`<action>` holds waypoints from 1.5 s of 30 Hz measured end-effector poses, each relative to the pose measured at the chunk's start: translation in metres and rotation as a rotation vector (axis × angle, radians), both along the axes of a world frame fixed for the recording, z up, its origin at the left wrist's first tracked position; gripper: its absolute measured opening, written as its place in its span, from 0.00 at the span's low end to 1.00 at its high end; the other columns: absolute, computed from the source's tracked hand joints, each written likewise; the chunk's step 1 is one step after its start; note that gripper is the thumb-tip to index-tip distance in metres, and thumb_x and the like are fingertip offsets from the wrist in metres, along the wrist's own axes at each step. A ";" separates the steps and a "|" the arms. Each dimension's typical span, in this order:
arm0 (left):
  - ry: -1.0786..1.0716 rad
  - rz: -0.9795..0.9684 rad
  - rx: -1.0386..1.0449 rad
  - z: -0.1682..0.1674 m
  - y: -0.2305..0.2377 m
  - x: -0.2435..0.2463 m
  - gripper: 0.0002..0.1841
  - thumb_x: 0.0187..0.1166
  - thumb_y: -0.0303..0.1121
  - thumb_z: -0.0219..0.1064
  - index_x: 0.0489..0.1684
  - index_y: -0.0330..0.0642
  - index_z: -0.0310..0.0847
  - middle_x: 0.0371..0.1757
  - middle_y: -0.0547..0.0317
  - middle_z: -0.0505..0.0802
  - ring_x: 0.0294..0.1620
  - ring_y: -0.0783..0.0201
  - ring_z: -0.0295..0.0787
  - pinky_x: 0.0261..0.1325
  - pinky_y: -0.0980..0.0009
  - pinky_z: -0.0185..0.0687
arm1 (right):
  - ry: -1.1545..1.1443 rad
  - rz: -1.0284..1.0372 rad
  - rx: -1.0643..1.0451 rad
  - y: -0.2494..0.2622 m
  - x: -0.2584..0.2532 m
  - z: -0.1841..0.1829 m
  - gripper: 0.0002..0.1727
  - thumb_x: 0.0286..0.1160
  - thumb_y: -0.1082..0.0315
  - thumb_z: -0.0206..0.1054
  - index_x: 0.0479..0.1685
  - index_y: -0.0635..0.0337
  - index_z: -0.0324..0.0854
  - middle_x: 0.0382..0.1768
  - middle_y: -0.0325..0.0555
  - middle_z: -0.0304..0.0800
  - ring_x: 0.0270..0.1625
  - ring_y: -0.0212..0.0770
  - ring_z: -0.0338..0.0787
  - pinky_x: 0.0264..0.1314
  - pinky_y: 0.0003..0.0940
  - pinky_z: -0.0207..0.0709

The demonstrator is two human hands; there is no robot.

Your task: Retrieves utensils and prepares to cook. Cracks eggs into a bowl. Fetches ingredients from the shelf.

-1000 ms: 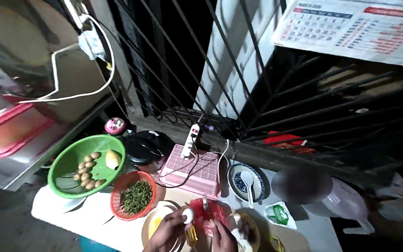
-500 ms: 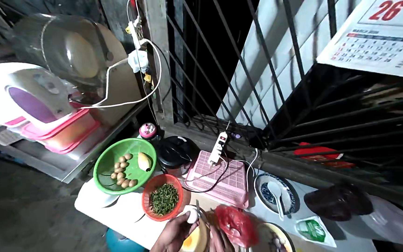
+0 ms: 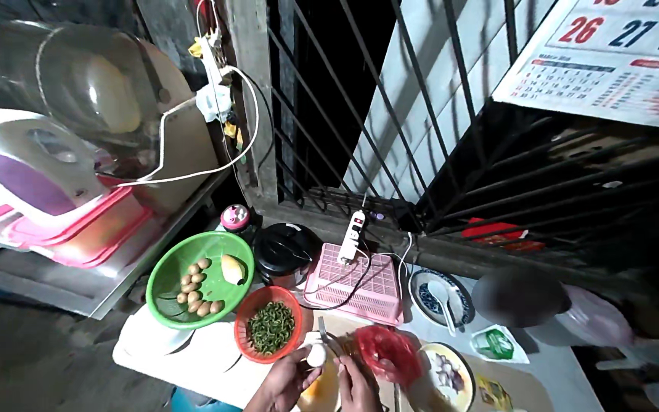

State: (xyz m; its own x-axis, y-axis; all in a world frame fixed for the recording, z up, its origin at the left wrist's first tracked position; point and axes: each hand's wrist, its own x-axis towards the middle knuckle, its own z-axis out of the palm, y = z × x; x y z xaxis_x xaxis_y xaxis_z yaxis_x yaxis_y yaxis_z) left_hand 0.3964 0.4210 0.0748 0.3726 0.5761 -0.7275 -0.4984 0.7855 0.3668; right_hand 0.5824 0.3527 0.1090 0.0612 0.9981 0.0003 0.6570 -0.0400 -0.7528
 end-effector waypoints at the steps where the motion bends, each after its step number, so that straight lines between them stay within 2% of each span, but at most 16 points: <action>1: 0.026 -0.008 0.003 0.004 0.001 0.001 0.18 0.89 0.39 0.60 0.64 0.32 0.80 0.47 0.42 0.94 0.41 0.56 0.94 0.49 0.64 0.91 | 0.000 0.005 0.006 0.002 -0.001 0.001 0.17 0.84 0.69 0.58 0.60 0.67 0.88 0.55 0.56 0.95 0.57 0.51 0.94 0.67 0.50 0.85; 3: 0.062 -0.011 0.004 0.011 0.003 0.003 0.19 0.91 0.42 0.57 0.59 0.33 0.82 0.43 0.45 0.93 0.36 0.59 0.92 0.43 0.67 0.89 | -0.005 0.000 0.050 0.002 -0.004 0.003 0.17 0.85 0.70 0.58 0.60 0.67 0.88 0.56 0.56 0.94 0.59 0.50 0.94 0.68 0.49 0.85; 8: -0.027 0.012 -0.030 0.014 0.007 0.003 0.21 0.93 0.45 0.53 0.64 0.36 0.79 0.46 0.45 0.93 0.37 0.59 0.92 0.42 0.67 0.90 | 0.006 -0.100 0.263 -0.008 -0.012 0.005 0.14 0.82 0.73 0.60 0.55 0.70 0.88 0.50 0.57 0.96 0.52 0.48 0.96 0.60 0.45 0.89; 11: -0.048 -0.029 -0.010 0.014 0.006 0.001 0.21 0.93 0.45 0.53 0.64 0.36 0.79 0.46 0.44 0.93 0.37 0.58 0.92 0.42 0.67 0.89 | 0.034 -0.123 0.219 -0.012 -0.013 0.004 0.15 0.77 0.69 0.67 0.56 0.70 0.88 0.48 0.58 0.94 0.48 0.47 0.95 0.56 0.44 0.90; 12: -0.045 -0.053 -0.001 0.015 0.005 0.001 0.21 0.92 0.45 0.53 0.65 0.36 0.79 0.46 0.44 0.93 0.36 0.59 0.92 0.41 0.67 0.89 | 0.055 -0.123 0.171 -0.011 -0.013 0.005 0.20 0.75 0.66 0.71 0.61 0.70 0.86 0.51 0.58 0.93 0.50 0.47 0.95 0.59 0.45 0.89; 14: -0.017 -0.102 0.019 0.020 0.004 0.002 0.20 0.92 0.44 0.55 0.63 0.35 0.80 0.44 0.45 0.93 0.37 0.59 0.92 0.43 0.66 0.90 | 0.133 -0.092 0.065 -0.006 -0.012 0.009 0.29 0.72 0.61 0.76 0.71 0.66 0.82 0.62 0.57 0.91 0.63 0.47 0.91 0.71 0.45 0.84; 15: 0.000 -0.127 0.029 0.024 0.003 0.002 0.20 0.91 0.44 0.57 0.62 0.35 0.80 0.44 0.45 0.93 0.38 0.59 0.92 0.44 0.66 0.90 | 0.169 -0.063 0.029 -0.003 -0.011 0.012 0.31 0.70 0.60 0.78 0.74 0.64 0.81 0.67 0.55 0.89 0.69 0.45 0.89 0.76 0.44 0.81; 17: 0.023 -0.189 0.057 0.031 0.002 0.002 0.20 0.91 0.44 0.58 0.62 0.34 0.81 0.43 0.47 0.93 0.39 0.59 0.93 0.45 0.66 0.90 | 0.238 -0.017 -0.026 0.004 -0.009 0.015 0.32 0.68 0.61 0.79 0.74 0.63 0.82 0.70 0.54 0.87 0.72 0.42 0.87 0.79 0.42 0.79; 19: 0.111 -0.256 0.114 0.033 0.002 0.002 0.22 0.91 0.46 0.58 0.60 0.32 0.81 0.41 0.47 0.94 0.38 0.59 0.93 0.46 0.65 0.91 | 0.309 -0.005 -0.065 0.011 -0.006 0.009 0.29 0.68 0.62 0.78 0.71 0.61 0.84 0.65 0.51 0.91 0.66 0.39 0.90 0.73 0.40 0.83; 21: 0.292 -0.324 0.236 0.035 0.002 0.002 0.24 0.90 0.48 0.59 0.55 0.30 0.82 0.37 0.47 0.94 0.36 0.57 0.94 0.45 0.62 0.92 | 0.374 -0.005 -0.071 0.016 -0.004 0.004 0.26 0.65 0.64 0.79 0.67 0.60 0.87 0.59 0.47 0.94 0.61 0.36 0.93 0.68 0.37 0.86; 23: 0.399 -0.363 0.423 0.034 0.001 -0.002 0.21 0.90 0.44 0.60 0.57 0.30 0.84 0.43 0.46 0.96 0.40 0.54 0.97 0.50 0.57 0.95 | 0.426 -0.008 -0.099 0.017 -0.003 0.002 0.26 0.66 0.64 0.79 0.67 0.59 0.87 0.60 0.44 0.94 0.60 0.34 0.92 0.68 0.36 0.86; 25: 0.372 -0.387 0.596 0.033 0.000 -0.007 0.16 0.87 0.35 0.62 0.64 0.33 0.84 0.52 0.45 0.95 0.46 0.52 0.96 0.55 0.53 0.94 | 0.460 -0.024 -0.123 0.018 -0.003 0.002 0.25 0.66 0.65 0.78 0.67 0.58 0.87 0.59 0.44 0.94 0.59 0.34 0.92 0.67 0.37 0.87; 27: 0.384 -0.446 0.711 0.030 0.000 -0.012 0.19 0.79 0.33 0.72 0.65 0.37 0.85 0.56 0.48 0.95 0.49 0.52 0.96 0.57 0.53 0.95 | 0.466 -0.030 -0.151 0.019 -0.004 0.003 0.24 0.67 0.67 0.77 0.67 0.58 0.87 0.60 0.44 0.94 0.62 0.34 0.92 0.70 0.37 0.86; 29: 0.455 -0.502 0.790 0.024 0.000 -0.014 0.21 0.73 0.33 0.78 0.65 0.40 0.87 0.55 0.52 0.96 0.46 0.55 0.97 0.55 0.56 0.96 | 0.458 -0.013 -0.156 0.020 -0.004 0.001 0.24 0.67 0.68 0.76 0.66 0.59 0.88 0.60 0.44 0.94 0.61 0.34 0.92 0.70 0.36 0.86; 36: 0.613 -0.587 0.840 0.008 0.006 -0.015 0.21 0.68 0.41 0.81 0.60 0.47 0.91 0.47 0.62 0.99 0.41 0.64 0.97 0.53 0.61 0.96 | 0.378 0.033 -0.191 0.028 -0.003 -0.017 0.22 0.65 0.66 0.76 0.63 0.56 0.90 0.58 0.43 0.95 0.60 0.33 0.92 0.68 0.37 0.87; 45: 0.618 -0.563 0.796 -0.014 0.007 -0.004 0.20 0.65 0.40 0.83 0.56 0.47 0.93 0.48 0.62 0.99 0.40 0.64 0.98 0.52 0.61 0.96 | 0.359 0.015 -0.318 0.036 0.005 -0.035 0.24 0.62 0.65 0.78 0.63 0.53 0.91 0.55 0.41 0.96 0.58 0.32 0.93 0.67 0.37 0.87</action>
State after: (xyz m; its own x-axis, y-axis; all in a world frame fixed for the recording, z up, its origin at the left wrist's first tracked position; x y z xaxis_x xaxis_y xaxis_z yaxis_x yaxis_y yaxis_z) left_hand 0.3923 0.4278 0.0612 0.4292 0.8191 -0.3805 0.2864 0.2762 0.9175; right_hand 0.5872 0.3884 0.0744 -0.0131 0.9461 -0.3236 0.3596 -0.2975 -0.8844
